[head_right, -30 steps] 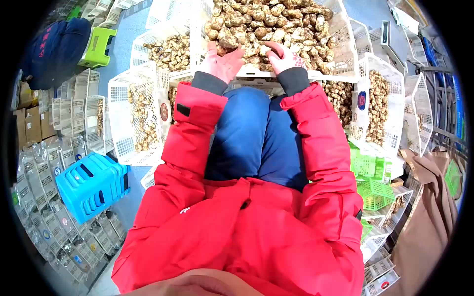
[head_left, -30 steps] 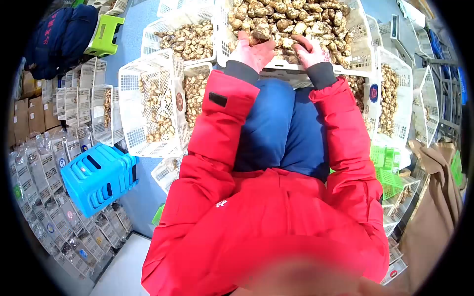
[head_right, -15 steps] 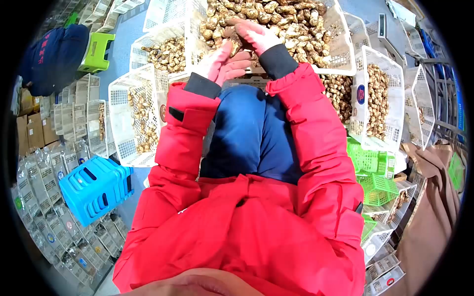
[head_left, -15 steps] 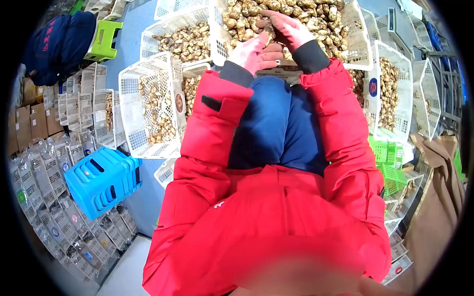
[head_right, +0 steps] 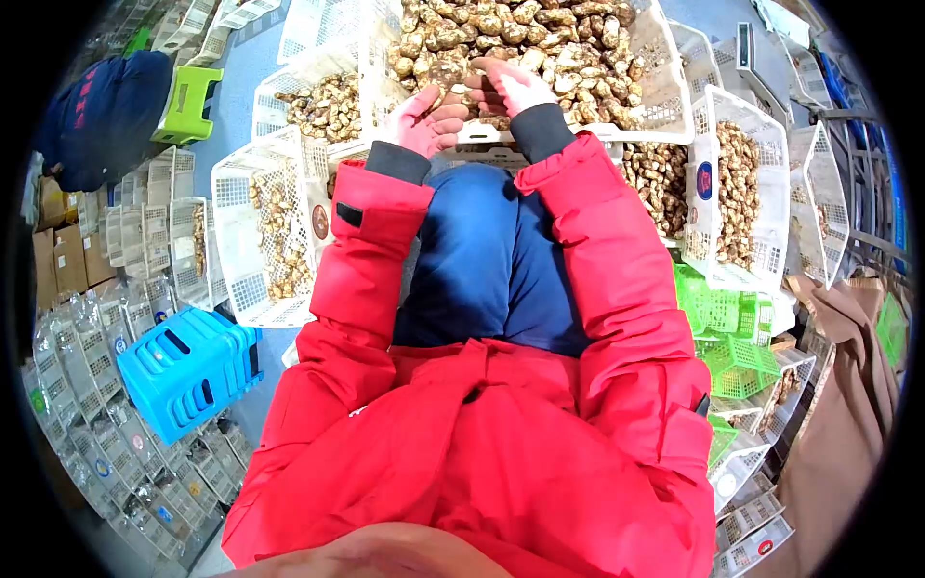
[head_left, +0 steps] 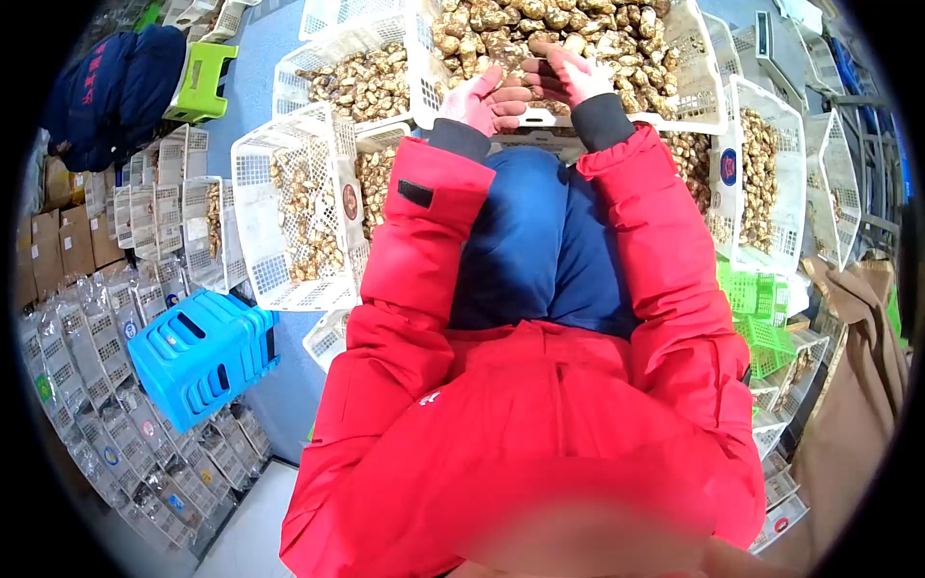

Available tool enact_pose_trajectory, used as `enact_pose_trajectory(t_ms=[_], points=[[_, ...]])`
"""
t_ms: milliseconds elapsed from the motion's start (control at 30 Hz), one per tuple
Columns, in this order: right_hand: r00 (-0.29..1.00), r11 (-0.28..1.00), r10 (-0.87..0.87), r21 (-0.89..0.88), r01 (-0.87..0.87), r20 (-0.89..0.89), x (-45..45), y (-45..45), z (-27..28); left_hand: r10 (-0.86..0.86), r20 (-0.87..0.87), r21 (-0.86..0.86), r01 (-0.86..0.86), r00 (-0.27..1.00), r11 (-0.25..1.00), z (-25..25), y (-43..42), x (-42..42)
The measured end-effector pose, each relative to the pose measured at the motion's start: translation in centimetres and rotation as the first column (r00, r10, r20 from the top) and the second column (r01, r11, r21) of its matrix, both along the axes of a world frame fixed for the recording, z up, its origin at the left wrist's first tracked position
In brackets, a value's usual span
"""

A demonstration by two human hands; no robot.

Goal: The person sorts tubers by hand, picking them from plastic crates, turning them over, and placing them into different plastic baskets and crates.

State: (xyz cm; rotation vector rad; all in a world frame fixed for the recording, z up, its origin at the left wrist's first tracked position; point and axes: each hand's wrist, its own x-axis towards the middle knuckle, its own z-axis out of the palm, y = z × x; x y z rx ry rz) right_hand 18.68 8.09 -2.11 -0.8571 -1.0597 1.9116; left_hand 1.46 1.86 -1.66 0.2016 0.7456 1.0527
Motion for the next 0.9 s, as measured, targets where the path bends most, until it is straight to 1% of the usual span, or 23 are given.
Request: enact_pose_trajectory(t_ms=[33,133,167,233,267,300,333,367,400,433,467,500,533,567,600,633,667,700,733,800,833,867,900], points=[[1.0,1.0,-0.004,-0.003,0.004,-0.007,0.0,0.1,-0.4,0.035,-0.024,-0.009,-0.035,0.999,0.999,-0.2,0.0,0.2],[1.0,1.0,-0.019,-0.009,0.019,0.008,0.0,-0.3,0.5,0.046,-0.022,-0.055,-0.047,0.999,0.997,0.8,-0.3,0.7],[1.0,1.0,-0.023,-0.003,0.023,0.016,-0.1,-0.4,0.5,0.01,0.001,-0.027,-0.01,1.0,1.0,0.5,-0.1,0.6],[1.0,1.0,0.008,0.017,-0.009,0.011,-0.1,-0.1,0.0,-0.02,-0.1,-0.021,0.018,0.995,1.0,0.2,-0.1,0.7],[0.998,0.997,0.016,0.068,-0.021,0.068,-0.1,-0.2,0.3,-0.034,-0.15,-0.018,0.031,0.988,0.999,0.4,-0.1,0.8],[0.992,0.992,0.019,0.119,-0.035,0.126,-0.2,-0.3,0.6,-0.115,-0.218,0.014,0.121,0.969,0.993,0.5,0.1,0.9],[0.983,0.985,0.018,0.168,-0.049,0.183,-0.2,-0.3,1.0,-0.125,-0.27,0.03,0.138,0.955,0.99,0.7,0.1,1.2],[0.964,0.981,0.055,0.167,-0.101,0.258,-0.3,-0.1,1.4,-0.135,-0.321,0.045,0.158,0.938,0.986,1.0,-0.1,1.8],[0.99,0.991,0.088,0.09,-0.099,0.11,-0.2,-0.7,2.0,-0.145,-0.371,0.061,0.18,0.917,0.982,1.3,-0.2,2.2],[0.992,0.986,0.089,0.132,-0.101,0.095,0.4,-0.8,2.3,-0.168,-0.439,0.056,0.213,0.883,0.975,1.6,-0.2,2.5],[0.993,0.979,0.09,0.177,-0.103,0.08,1.3,-0.7,2.7,-0.149,-0.452,0.113,0.222,0.88,0.969,2.3,-0.6,2.9],[0.926,0.929,-0.021,0.35,-0.122,0.378,3.0,-0.9,4.3,-0.127,-0.461,0.171,0.229,0.878,0.958,3.5,-1.2,3.4],[0.961,0.967,-0.087,0.254,0.018,0.263,4.9,-1.9,5.4,-0.107,-0.466,0.225,0.234,0.878,0.946,4.2,-1.4,3.8],[0.978,0.966,-0.148,0.235,0.111,0.145,7.7,-2.5,6.2,-0.171,-0.472,0.263,0.324,0.865,0.909,4.4,-1.1,3.4],[0.961,0.95,-0.174,0.292,0.108,0.213,11.6,-2.7,6.1,-0.15,-0.381,0.345,0.29,0.913,0.892,3.4,-0.6,2.8],[0.933,0.945,-0.28,0.237,0.226,0.227,14.0,-4.0,7.0,-0.107,-0.378,0.355,0.25,0.919,0.901,3.1,-0.5,2.5],[0.852,0.932,-0.359,0.198,0.304,0.38,16.8,-4.6,6.7,-0.059,-0.375,0.365,0.206,0.925,0.908,3.0,-0.3,2.3],[0.79,0.922,-0.385,0.232,0.309,0.477,19.4,-4.9,5.6,0.015,-0.417,0.323,0.133,0.909,0.937,3.2,-0.1,2.4],[0.674,0.908,-0.413,0.331,0.255,0.613,22.0,-4.3,4.1,-0.044,-0.266,0.339,0.136,0.963,0.931,3.5,0.4,2.0],[0.621,0.838,-0.514,0.501,0.217,0.591,23.2,-2.2,2.3,0.042,-0.278,0.346,0.06,0.96,0.936,2.2,0.7,2.1],[0.404,0.754,-0.595,0.657,-0.019,0.694,23.4,-0.2,2.9,0.054,-0.207,0.347,0.022,0.977,0.937,1.7,0.9,2.0],[0.309,0.659,-0.696,0.748,-0.085,0.648,21.3,1.5,4.3,0.122,-0.314,0.299,-0.024,0.942,0.954,2.9,0.6,2.5],[0.463,0.675,-0.655,0.738,0.004,0.597,19.8,4.5,3.7,0.134,-0.257,0.296,-0.054,0.957,0.954,2.6,0.6,2.3]])
